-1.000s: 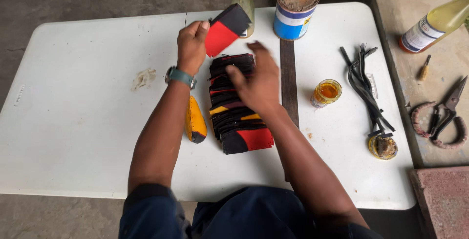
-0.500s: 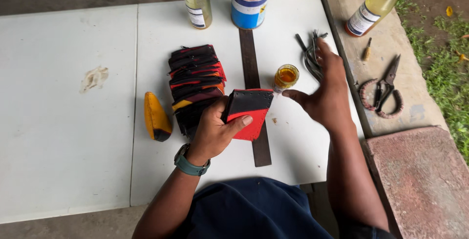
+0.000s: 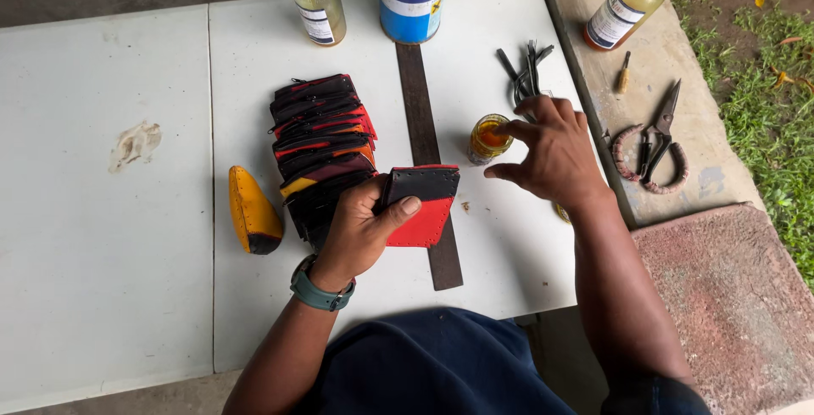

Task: The person applies a liquid substance to the edges of leather pieces using a small wooden tool and then smooths the surface with their fingers.

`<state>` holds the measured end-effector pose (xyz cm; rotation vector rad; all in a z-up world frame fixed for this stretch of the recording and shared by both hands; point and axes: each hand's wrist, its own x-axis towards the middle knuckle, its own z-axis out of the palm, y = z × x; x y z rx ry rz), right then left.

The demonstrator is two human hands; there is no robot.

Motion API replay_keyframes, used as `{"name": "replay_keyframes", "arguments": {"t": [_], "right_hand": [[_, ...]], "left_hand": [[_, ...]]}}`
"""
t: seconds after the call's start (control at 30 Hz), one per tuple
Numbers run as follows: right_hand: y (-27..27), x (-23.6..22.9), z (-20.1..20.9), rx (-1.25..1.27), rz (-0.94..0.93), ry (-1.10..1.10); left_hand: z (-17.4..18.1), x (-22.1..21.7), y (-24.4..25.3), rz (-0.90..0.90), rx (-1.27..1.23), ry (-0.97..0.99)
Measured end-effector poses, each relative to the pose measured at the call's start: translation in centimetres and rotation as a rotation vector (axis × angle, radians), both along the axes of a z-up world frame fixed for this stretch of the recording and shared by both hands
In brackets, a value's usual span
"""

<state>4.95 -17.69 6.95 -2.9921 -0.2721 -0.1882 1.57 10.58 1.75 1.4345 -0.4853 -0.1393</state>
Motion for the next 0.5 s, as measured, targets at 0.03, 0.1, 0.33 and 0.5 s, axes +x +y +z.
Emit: {"name": "replay_keyframes", "arguments": {"t": [0.03,0.1,0.33,0.5], "right_hand": [[0.0,0.3,0.2,-0.045,0.026,0.008],[0.1,1.1,0.2,-0.058,0.001,0.096],[0.1,2.5,0.2,-0.087,0.052,0.23],[1.2,2.8,1.2,-0.226,0.007,0.383]], "left_hand": [[0.0,-0.1,0.0,-0.011,-0.015,0.011],[-0.1,0.1,0.1,-0.022,-0.024,-0.016],[-0.8,-0.5,0.0,-0.069,-0.063,0.019],[-0.4,-0.5,-0.3,-0.153,-0.047,0.095]]}}
